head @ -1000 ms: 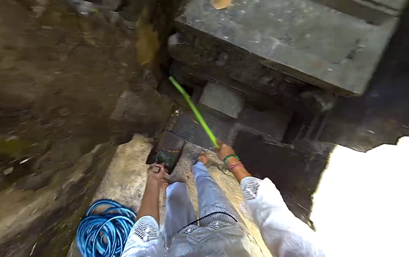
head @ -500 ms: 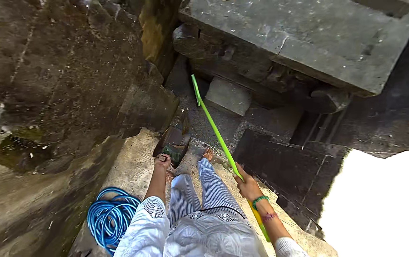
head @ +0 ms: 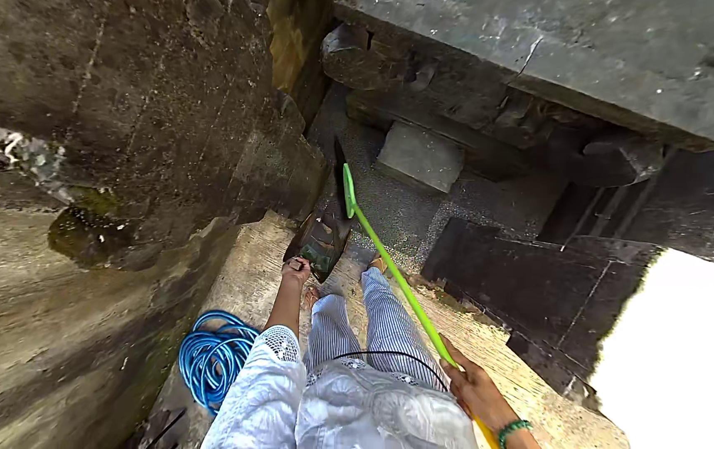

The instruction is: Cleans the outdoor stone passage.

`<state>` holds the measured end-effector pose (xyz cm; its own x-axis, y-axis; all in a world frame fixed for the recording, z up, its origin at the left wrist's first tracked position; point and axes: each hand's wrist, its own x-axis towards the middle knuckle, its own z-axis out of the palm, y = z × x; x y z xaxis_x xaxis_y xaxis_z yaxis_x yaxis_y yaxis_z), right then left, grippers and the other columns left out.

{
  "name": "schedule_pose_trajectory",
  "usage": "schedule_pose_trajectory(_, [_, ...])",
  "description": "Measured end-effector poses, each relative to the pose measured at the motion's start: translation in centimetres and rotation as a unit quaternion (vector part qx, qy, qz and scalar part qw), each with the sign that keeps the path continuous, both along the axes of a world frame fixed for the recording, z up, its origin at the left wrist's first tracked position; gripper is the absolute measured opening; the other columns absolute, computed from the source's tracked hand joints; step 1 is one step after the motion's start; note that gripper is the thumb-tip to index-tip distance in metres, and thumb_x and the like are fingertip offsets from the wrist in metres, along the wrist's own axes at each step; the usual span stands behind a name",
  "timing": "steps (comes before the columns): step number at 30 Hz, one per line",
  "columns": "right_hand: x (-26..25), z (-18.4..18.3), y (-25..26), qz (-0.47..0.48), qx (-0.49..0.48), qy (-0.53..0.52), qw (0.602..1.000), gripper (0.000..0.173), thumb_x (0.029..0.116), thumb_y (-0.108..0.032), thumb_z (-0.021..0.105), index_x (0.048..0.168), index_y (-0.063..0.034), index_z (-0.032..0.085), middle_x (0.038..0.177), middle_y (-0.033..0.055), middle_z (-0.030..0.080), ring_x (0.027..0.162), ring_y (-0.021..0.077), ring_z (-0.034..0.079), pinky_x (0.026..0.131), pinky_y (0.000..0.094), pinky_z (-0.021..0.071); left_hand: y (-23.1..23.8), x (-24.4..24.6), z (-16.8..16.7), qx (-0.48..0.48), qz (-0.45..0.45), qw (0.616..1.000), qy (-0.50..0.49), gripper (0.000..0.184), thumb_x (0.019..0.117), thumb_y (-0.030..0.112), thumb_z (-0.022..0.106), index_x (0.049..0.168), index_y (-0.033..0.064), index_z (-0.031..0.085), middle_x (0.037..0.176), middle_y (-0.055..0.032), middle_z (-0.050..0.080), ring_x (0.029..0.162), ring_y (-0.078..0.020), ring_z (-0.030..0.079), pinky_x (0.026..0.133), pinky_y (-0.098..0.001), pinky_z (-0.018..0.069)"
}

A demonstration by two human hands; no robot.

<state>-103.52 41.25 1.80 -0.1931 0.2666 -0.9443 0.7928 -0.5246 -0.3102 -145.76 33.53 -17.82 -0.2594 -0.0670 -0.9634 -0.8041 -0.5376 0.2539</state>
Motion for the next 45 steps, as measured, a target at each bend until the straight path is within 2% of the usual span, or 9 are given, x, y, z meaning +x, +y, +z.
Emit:
schedule_pose_trajectory(2, [-0.2,-0.7,-0.5,0.064,0.064,-0.047,0.995,0.059,0.1089,-0.028,0.051,0.164,-0.0266,0.030,0.079,0.0162,0.064,0.052,0.0240,0.055,0.052,0.0445,0.0511,-0.9,0.2,-0.1,0.002,-0.004,1.000,-0.009,0.020,0.1061,0.022,0.041,0.089,0.0122,0.046,0.063,-0.0032,0.048,0.045,-0.0110,0.048,0.041,-0.0200,0.0449])
schedule_pose_trajectory(6, [-4.7,-4.7,-1.8,0.165,0.079,-0.122,0.975,0.060,0.1105,-0.030,0.046,0.166,-0.0231,0.023,0.122,0.0300,0.068,0.107,0.0485,0.068,0.098,0.0639,0.0491,-2.9,0.6,0.4,0.013,-0.006,1.000,-0.022,0.021,0.1072,0.024,0.040,0.093,0.0110,0.048,0.064,-0.0034,0.049,0.045,-0.0100,0.048,0.041,-0.0193,0.0447])
schedule_pose_trajectory(10, [-6.4,-7.4,-6.6,0.140,0.037,-0.083,0.986,0.058,0.1099,-0.030,0.048,0.164,-0.0230,0.028,0.126,0.0273,0.066,0.099,0.0430,0.070,0.092,0.0606,0.0528,-4.3,0.2,0.8,0.027,-0.021,0.999,-0.021,0.020,0.1069,0.023,0.040,0.093,0.0107,0.048,0.065,-0.0033,0.049,0.045,-0.0098,0.048,0.041,-0.0187,0.0441])
schedule_pose_trajectory(19, [-6.6,-0.4,-13.6,0.151,0.134,-0.134,0.970,0.071,0.1049,-0.019,0.056,0.166,-0.0271,0.022,0.099,0.0261,0.072,0.080,0.0419,0.071,0.079,0.0610,0.0566,-8.1,-0.9,2.5,-0.014,-0.114,0.993,-0.020,0.011,0.1041,0.017,0.043,0.095,0.0111,0.045,0.066,-0.0045,0.048,0.047,-0.0116,0.047,0.043,-0.0212,0.0446])
schedule_pose_trajectory(22, [-11.3,-3.9,-10.5,0.216,0.113,-0.150,0.958,0.073,0.1065,-0.018,0.051,0.167,-0.0208,0.010,0.118,0.0300,0.068,0.107,0.0469,0.068,0.097,0.0605,0.0512,-7.6,-1.3,3.0,-0.030,-0.089,0.995,-0.017,0.008,0.1052,0.019,0.043,0.105,0.0114,0.044,0.076,-0.0053,0.047,0.054,-0.0137,0.048,0.047,-0.0237,0.0459])
schedule_pose_trajectory(27, [-16.2,-9.2,-11.3,0.346,0.038,-0.174,0.921,0.080,0.1025,-0.013,0.050,0.167,-0.0192,0.003,0.129,0.0314,0.063,0.120,0.0466,0.063,0.101,0.0604,0.0499,-5.7,-2.9,2.4,-0.021,-0.069,0.997,-0.013,0.019,0.1083,0.022,0.037,0.094,0.0132,0.044,0.068,-0.0020,0.045,0.050,-0.0109,0.045,0.047,-0.0210,0.0440])
schedule_pose_trajectory(31, [-13.3,-5.7,-13.5,0.406,0.011,-0.151,0.901,0.078,0.1044,-0.017,0.049,0.168,-0.0249,0.004,0.123,0.0304,0.066,0.114,0.0483,0.066,0.098,0.0630,0.0509,-5.8,-3.3,1.4,-0.034,-0.065,0.997,-0.017,0.014,0.1061,0.024,0.041,0.098,0.0134,0.046,0.074,-0.0034,0.046,0.055,-0.0133,0.047,0.050,-0.0244,0.0448])
schedule_pose_trajectory(38, [-5.3,4.0,-16.8,0.210,0.050,-0.142,0.966,0.070,0.1059,-0.019,0.054,0.166,-0.0233,0.019,0.100,0.0288,0.070,0.074,0.0404,0.068,0.074,0.0588,0.0553,-10.9,-3.4,2.6,-0.005,-0.050,0.998,-0.035,0.014,0.1045,0.019,0.042,0.092,0.0118,0.044,0.062,-0.0028,0.045,0.043,-0.0104,0.045,0.040,-0.0201,0.0429])
schedule_pose_trajectory(45, [-7.3,-2.3,-19.1,0.017,0.027,-0.099,0.995,0.070,0.1044,-0.011,0.055,0.165,-0.0163,0.021,0.082,0.0166,0.063,0.053,0.0204,0.058,0.053,0.0386,0.0534,-12.9,-2.5,2.9,-0.057,-0.057,0.996,-0.033,0.012,0.1027,0.015,0.046,0.113,0.0112,0.042,0.080,-0.0074,0.047,0.055,-0.0144,0.049,0.047,-0.0245,0.0460])
